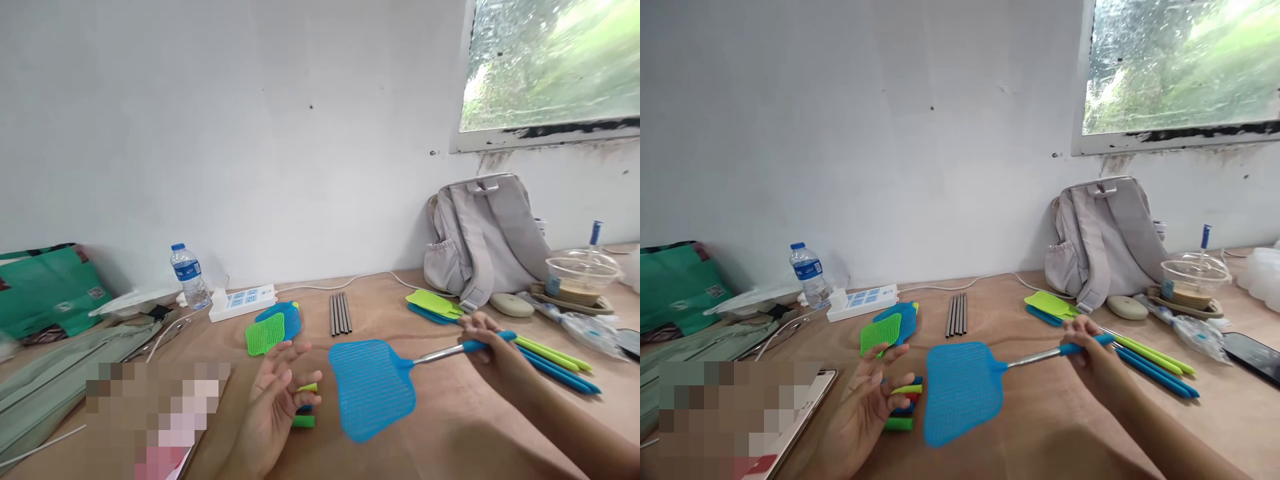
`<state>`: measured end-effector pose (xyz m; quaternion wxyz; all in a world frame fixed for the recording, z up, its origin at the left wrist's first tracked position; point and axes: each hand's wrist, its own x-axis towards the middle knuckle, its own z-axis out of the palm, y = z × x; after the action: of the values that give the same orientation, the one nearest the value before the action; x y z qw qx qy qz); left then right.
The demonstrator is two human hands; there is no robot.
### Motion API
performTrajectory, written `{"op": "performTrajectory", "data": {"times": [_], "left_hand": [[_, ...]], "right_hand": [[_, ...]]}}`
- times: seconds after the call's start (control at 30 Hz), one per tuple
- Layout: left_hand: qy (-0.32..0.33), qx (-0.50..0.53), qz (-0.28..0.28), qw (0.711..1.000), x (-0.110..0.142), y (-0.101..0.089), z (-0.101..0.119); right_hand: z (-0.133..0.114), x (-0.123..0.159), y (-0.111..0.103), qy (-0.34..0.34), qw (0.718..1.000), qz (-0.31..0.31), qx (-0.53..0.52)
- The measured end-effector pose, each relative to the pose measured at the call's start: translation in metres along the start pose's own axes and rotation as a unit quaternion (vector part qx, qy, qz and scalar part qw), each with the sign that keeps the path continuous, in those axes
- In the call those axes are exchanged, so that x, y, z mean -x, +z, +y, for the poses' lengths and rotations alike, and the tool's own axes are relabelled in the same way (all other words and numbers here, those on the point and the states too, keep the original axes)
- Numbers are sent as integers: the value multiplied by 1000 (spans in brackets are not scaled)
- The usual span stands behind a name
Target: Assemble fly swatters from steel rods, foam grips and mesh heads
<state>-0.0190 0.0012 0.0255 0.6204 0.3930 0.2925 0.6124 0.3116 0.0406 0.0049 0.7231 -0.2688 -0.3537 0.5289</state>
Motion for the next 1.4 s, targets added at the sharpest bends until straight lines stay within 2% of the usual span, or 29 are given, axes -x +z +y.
{"op": "performTrajectory", "data": {"times": [0.17, 0.3, 0.37, 0.43, 0.5, 0.53, 0.57, 0.63, 0.67, 0.7, 0.73, 0.8, 0.87, 0.97, 1.1, 1.23, 1.33, 1.4], "left_hand": [[56, -45, 10, 997, -2, -7, -9], [83, -51, 23, 995, -4, -12, -14], [85, -49, 27, 995, -4, -13, -14], [85, -50, 33, 995, -5, -14, -13], [81, -53, 38, 995, -6, -15, -14], [78, -55, 40, 995, -6, -15, -14], [75, -57, 40, 995, -7, -16, -15], [72, -62, 42, 995, -8, -18, -17], [71, -64, 43, 994, -8, -18, -17], [71, -66, 42, 994, -8, -19, -18], [72, -65, 41, 994, -9, -19, -19], [73, -62, 39, 995, -9, -20, -19], [75, -57, 33, 995, -9, -20, -19], [69, -61, 21, 995, -9, -19, -19], [56, -69, 23, 996, -9, -17, -20], [42, -75, 34, 996, -9, -17, -21], [36, -79, 32, 996, -9, -16, -21], [35, -83, 32, 995, -9, -16, -20]], "right_hand": [[-38, -27, -42, -111, 986, 104, 65], [-59, -40, -63, -122, 976, 174, 37], [-64, -43, -71, -107, 979, 172, 25], [-67, -45, -80, -104, 981, 153, 58], [-68, -46, -91, -110, 965, 155, 181], [-69, -47, -98, -107, 938, 164, 286], [-69, -48, -106, -93, 892, 168, 408], [-72, -50, -123, -43, 768, 140, 623], [-73, -51, -130, -17, 715, 112, 690], [-74, -52, -136, 1, 678, 82, 731], [-74, -52, -140, 10, 655, 57, 753], [-73, -53, -144, 4, 628, 23, 778], [-70, -52, -142, -5, 616, -15, 788], [-64, -49, -137, 21, 616, -62, 785], [-57, -44, -128, 21, 608, -80, 790], [-50, -35, -105, 11, 595, -102, 797], [-40, -31, -86, 8, 605, -104, 790], [-32, -32, -80, 3, 616, -101, 781]]}}
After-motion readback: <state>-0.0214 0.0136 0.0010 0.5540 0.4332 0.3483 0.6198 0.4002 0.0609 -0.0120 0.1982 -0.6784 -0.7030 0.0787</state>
